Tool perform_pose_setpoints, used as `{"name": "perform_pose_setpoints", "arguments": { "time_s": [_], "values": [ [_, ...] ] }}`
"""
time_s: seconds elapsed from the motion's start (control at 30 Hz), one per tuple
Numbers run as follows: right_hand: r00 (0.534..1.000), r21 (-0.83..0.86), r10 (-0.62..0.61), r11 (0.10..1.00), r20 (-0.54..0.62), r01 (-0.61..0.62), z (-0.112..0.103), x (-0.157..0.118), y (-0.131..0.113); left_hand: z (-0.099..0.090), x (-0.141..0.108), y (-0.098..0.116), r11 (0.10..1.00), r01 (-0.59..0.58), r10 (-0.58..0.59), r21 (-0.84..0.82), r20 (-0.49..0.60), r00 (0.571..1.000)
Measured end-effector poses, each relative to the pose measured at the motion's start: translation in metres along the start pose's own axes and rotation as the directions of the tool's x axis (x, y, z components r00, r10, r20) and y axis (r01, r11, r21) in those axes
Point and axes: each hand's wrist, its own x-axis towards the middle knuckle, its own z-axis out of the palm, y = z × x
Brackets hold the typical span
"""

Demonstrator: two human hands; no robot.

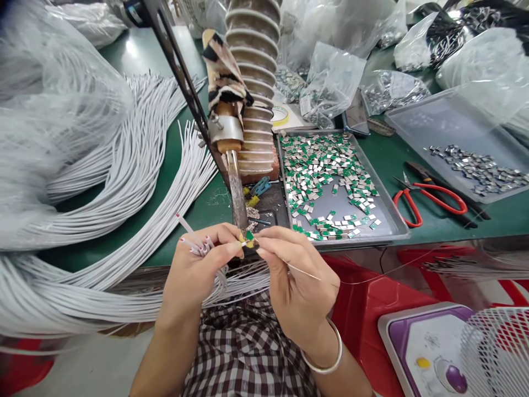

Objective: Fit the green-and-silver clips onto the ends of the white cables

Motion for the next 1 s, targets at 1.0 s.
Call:
{"name": "perform_pose_setpoints", "arguments": {
  "time_s": [1.0],
  "values": [
    [0.999,0.080,-0.024,0.997,0.028,0.021,-0.0018,0.0004,-0.0033,0.0013,-0.0021,-0.0062,0.983,0.020,-0.015,-0.185,0.030,0.999]
  ]
}}
